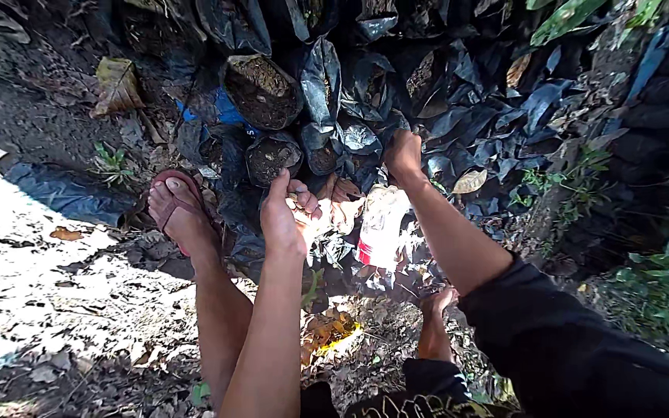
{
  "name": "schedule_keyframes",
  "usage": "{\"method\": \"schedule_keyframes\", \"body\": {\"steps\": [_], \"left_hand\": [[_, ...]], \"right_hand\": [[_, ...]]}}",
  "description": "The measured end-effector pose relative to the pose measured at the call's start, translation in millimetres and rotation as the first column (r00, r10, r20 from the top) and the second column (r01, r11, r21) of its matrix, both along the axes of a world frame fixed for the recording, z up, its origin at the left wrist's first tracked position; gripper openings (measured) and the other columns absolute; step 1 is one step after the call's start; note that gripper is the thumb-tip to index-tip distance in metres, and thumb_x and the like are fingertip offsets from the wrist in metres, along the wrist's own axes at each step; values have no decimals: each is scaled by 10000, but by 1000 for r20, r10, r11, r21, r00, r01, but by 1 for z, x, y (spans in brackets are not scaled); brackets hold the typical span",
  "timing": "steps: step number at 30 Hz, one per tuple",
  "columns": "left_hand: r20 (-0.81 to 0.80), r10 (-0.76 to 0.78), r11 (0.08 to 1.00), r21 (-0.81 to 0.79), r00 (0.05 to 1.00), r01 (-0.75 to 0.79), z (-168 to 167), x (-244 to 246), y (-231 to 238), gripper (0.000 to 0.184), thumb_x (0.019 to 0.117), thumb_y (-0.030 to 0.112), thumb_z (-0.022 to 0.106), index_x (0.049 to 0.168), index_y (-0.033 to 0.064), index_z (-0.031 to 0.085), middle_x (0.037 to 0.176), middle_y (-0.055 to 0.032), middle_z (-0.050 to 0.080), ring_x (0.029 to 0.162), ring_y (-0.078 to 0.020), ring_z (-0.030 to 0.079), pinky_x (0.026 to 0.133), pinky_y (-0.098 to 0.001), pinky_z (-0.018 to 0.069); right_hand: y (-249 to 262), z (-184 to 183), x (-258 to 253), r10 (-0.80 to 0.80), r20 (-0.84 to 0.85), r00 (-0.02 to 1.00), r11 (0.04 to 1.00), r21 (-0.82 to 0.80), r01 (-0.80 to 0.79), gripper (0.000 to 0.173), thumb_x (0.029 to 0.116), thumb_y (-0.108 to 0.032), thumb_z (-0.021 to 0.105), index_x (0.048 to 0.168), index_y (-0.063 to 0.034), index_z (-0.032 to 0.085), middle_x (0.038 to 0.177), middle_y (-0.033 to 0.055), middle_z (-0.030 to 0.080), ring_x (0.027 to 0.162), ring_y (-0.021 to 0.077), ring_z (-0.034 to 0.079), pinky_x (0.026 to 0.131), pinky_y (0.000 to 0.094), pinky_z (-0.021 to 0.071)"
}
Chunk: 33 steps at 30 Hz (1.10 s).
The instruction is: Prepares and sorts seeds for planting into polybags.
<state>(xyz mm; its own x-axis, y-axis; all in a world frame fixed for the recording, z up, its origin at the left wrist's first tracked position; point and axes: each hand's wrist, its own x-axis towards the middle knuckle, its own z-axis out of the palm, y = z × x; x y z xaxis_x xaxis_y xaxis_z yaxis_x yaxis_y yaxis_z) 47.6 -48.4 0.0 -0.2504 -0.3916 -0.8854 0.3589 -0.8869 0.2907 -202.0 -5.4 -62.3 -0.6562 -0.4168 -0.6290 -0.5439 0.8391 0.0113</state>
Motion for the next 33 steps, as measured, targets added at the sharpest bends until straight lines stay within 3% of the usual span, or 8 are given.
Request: {"method": "schedule_keyframes", "body": {"steps": [4, 7, 9, 13, 20, 26, 29, 33], "left_hand": [[-52, -59, 998, -37, 997, 58, 10, 2, 1, 531, 1101, 492, 288, 1040, 120, 663, 830, -20, 691, 752, -157, 695, 743, -352, 609], [-173, -85, 995, -69, 981, 74, 11, 1, 5, 649, 1105, 524, 197, 1233, 53, 625, 1132, -112, 722, 1076, -240, 707, 991, -432, 558], [-224, -94, 993, -87, 970, 76, 10, 0, 5, 712, 1095, 558, 164, 1296, 34, 602, 1239, -130, 697, 1175, -246, 673, 1047, -421, 526], [-197, -186, 975, -160, 963, 155, 9, -2, 10, 738, 1078, 605, 144, 1317, 98, 624, 1210, -46, 699, 1030, -114, 685, 875, -281, 567], [-124, -276, 941, -236, 953, 242, 12, 0, 16, 736, 1047, 679, 219, 1389, 160, 612, 1285, -32, 671, 1077, -129, 665, 881, -333, 570], [-237, -226, 956, -239, 945, 168, 7, 1, 11, 743, 1077, 609, 166, 1333, 86, 628, 1214, -61, 711, 1041, -134, 695, 898, -312, 575], [-205, -207, 970, -172, 957, 173, 8, -6, 12, 715, 1086, 584, 179, 1272, 76, 646, 1113, -59, 724, 984, -155, 707, 867, -340, 594], [-164, -201, 972, -156, 966, 176, 3, -7, 11, 752, 1093, 555, 114, 1257, 37, 635, 1081, -126, 746, 1007, -238, 728, 902, -411, 592]], "right_hand": [[-2, 56, 9, 108, 189, 976, 993, -69, -97, 237, 948, -150, 679, 1128, -1, 717, 1117, 243, 715, 1072, 427, 685, 946, 674, 513], [17, 114, 66, 165, 227, 960, 907, -418, -57, 178, 969, -113, 649, 1120, -63, 729, 1038, 115, 734, 869, 233, 719, 800, 472, 605], [25, 130, 99, 212, 294, 932, 818, -575, -5, 138, 973, -81, 655, 1084, -80, 738, 1019, 69, 713, 795, 142, 690, 718, 353, 607], [21, 117, 130, 225, 277, 934, 763, -646, 8, 172, 948, -89, 720, 1118, -72, 743, 1013, 71, 697, 775, 121, 676, 703, 305, 601], [13, 103, 139, 209, 294, 933, 818, -575, -2, 134, 900, -135, 784, 1013, -92, 725, 951, 64, 662, 741, 158, 630, 670, 364, 564], [9, 125, 124, -84, 626, 776, 724, -497, 479, 176, 945, -83, 700, 1101, -89, 620, 800, 90, 653, 533, 175, 576, 457, 308, 507], [5, 124, 110, -67, 670, 739, 707, -491, 509, 312, 986, -61, 667, 1296, -68, 632, 929, 111, 682, 648, 197, 673, 583, 370, 626], [3, 124, 88, -79, 615, 785, 695, -530, 486, 191, 990, -121, 692, 1170, -72, 732, 928, 78, 752, 654, 149, 687, 608, 331, 610]]}}
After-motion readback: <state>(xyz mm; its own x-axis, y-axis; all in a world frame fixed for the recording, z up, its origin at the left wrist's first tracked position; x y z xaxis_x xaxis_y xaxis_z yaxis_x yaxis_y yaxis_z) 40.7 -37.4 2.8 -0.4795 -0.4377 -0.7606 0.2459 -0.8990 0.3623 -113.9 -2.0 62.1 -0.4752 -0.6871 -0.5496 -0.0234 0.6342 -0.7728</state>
